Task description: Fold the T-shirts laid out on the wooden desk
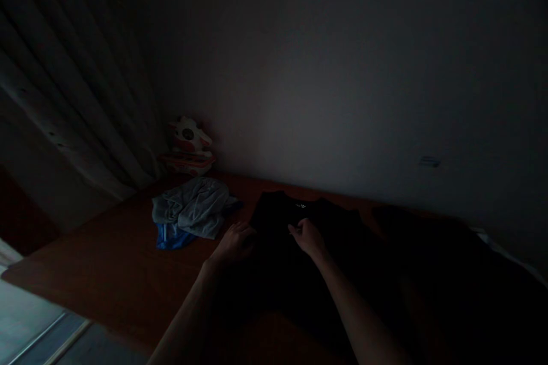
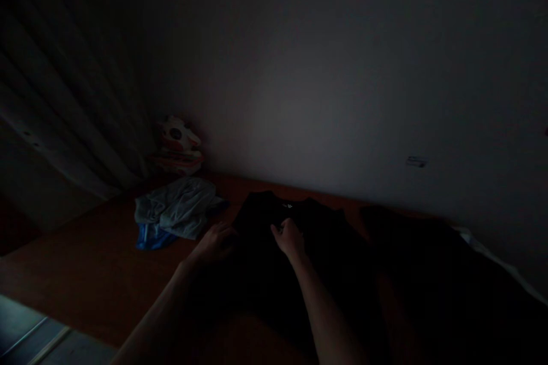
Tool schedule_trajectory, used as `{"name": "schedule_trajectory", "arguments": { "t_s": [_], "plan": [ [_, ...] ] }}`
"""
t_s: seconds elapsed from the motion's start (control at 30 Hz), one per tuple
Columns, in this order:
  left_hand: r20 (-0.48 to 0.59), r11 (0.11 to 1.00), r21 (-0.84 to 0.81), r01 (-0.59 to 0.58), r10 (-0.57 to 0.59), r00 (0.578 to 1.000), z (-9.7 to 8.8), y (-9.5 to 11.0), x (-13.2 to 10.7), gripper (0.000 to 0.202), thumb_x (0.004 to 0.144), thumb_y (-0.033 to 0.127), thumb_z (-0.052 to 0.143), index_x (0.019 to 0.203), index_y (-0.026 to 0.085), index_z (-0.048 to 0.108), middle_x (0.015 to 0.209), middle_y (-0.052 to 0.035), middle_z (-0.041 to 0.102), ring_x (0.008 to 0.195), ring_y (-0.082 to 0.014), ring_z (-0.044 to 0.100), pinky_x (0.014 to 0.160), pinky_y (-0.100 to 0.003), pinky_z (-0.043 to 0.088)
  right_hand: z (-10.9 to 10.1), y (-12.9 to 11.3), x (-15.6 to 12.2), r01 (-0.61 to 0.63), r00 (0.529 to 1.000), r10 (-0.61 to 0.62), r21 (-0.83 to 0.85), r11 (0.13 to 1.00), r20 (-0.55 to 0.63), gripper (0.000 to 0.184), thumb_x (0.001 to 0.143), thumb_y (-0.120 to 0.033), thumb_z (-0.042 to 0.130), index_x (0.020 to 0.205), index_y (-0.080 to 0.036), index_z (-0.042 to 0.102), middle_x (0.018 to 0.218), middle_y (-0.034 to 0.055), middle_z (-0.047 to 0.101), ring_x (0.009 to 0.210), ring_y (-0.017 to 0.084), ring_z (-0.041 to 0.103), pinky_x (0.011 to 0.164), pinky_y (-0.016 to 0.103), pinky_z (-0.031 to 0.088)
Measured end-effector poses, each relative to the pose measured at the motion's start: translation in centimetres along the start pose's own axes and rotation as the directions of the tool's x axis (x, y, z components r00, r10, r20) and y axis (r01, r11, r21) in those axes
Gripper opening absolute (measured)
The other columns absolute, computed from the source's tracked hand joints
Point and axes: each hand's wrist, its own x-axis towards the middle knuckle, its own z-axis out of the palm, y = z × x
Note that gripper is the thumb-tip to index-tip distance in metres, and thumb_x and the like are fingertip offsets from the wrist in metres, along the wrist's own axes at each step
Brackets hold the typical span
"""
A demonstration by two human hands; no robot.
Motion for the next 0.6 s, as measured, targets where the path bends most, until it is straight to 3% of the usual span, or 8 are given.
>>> {"name": "schedule_trajectory", "arguments": {
  "t_s": [0.13, 0.2, 0.3, 0.4, 0.47, 0.53, 0.6],
  "plan": [
    [-0.058, 0.998, 0.039, -0.043, 0.045, 0.997, 0.1, 0.1, 0.4, 0.016, 0.089, 0.024, 0.056, 0.099, 0.023, 0.068, 0.096, -0.0082, 0.07, 0.093, -0.0253, 0.064, 0.087, -0.041, 0.05, -0.5, -0.3, -3.4, 0.137, 0.991, -0.137, -0.002, 0.991, 0.006, 0.038, 0.089, -0.059, 0.063, 0.092, -0.021, 0.067, 0.098, 0.0091, 0.075, 0.096, 0.025, 0.07, 0.087, 0.035, 0.049],
    [-0.051, 0.998, 0.045, -0.053, 0.056, 0.997, 0.2, 0.2, 0.6, 0.016, 0.088, 0.028, 0.06, 0.1, 0.023, 0.069, 0.098, -0.0085, 0.07, 0.095, -0.0258, 0.063, 0.089, -0.041, 0.049, -0.8, -0.1, -4.5, 0.258, 0.966, -0.257, -0.01, 0.966, 0.024, 0.04, 0.087, -0.062, 0.065, 0.087, -0.022, 0.068, 0.097, 0.0086, 0.074, 0.099, 0.026, 0.069, 0.091, 0.038, 0.048],
    [0.02, 0.996, 0.026, -0.082, 0.081, 0.996, 0.3, 0.2, 0.8, 0.029, 0.081, 0.026, 0.067, 0.109, 0.025, 0.07, 0.111, -0.0078, 0.071, 0.104, -0.0271, 0.063, 0.096, -0.044, 0.048, -1.2, 0.3, -5.7, 0.406, 0.913, -0.404, -0.04, 0.913, 0.053, 0.029, 0.087, -0.053, 0.07, 0.088, -0.024, 0.071, 0.098, 0.0085, 0.073, 0.102, 0.027, 0.066, 0.093, 0.042, 0.048],
    [0.056, 0.995, 0.003, -0.103, 0.102, 0.993, 0.3, 0.3, 1.0, 0.029, 0.084, 0.021, 0.06, 0.109, 0.028, 0.072, 0.117, -0.0065, 0.072, 0.109, -0.0262, 0.063, 0.1, -0.044, 0.047, -1.4, 0.5, -6.8, 0.426, 0.904, -0.427, -0.071, 0.902, 0.007, 0.017, 0.088, -0.04, 0.071, 0.091, -0.024, 0.073, 0.106, 0.0105, 0.071, 0.112, 0.03, 0.063, 0.096, 0.045, 0.047],
    [0.018, 0.996, -0.041, -0.083, 0.084, 0.996, 0.0, 0.4, 1.1, 0.027, 0.089, 0.023, 0.054, 0.107, 0.027, 0.073, 0.117, -0.0073, 0.073, 0.111, -0.0252, 0.064, 0.101, -0.043, 0.048, -1.7, 0.3, -7.5, 0.408, 0.913, -0.408, -0.011, 0.913, -0.01, 0.014, 0.089, -0.037, 0.068, 0.092, -0.024, 0.073, 0.109, 0.011, 0.071, 0.113, 0.031, 0.062, 0.097, 0.046, 0.046],
    [-0.001, 0.994, -0.1, -0.045, 0.045, 0.999, -0.6, 0.6, 1.3, 0.028, 0.092, 0.03, 0.051, 0.11, 0.026, 0.073, 0.12, -0.0082, 0.073, 0.113, -0.0248, 0.065, 0.103, -0.042, 0.049, -2.0, 0.0, -8.1, 0.371, 0.927, -0.374, 0.092, 0.924, 0.018, 0.018, 0.093, -0.038, 0.061, 0.096, -0.024, 0.072, 0.103, 0.0096, 0.074, 0.103, 0.027, 0.067, 0.09, 0.04, 0.048],
    [0.057, 0.991, -0.137, 0.014, -0.006, 0.998, -1.3, 1.0, 1.6, 0.029, 0.092, 0.04, 0.054, 0.108, 0.026, 0.073, 0.117, -0.0066, 0.075, 0.11, -0.0241, 0.068, 0.1, -0.038, 0.052, -2.4, -0.2, -8.6, 0.341, 0.931, -0.358, 0.18, 0.923, 0.073, 0.03, 0.099, -0.045, 0.052, 0.096, -0.024, 0.072, 0.089, 0.0062, 0.076, 0.085, 0.022, 0.071, 0.078, 0.032, 0.049]
  ]
}}
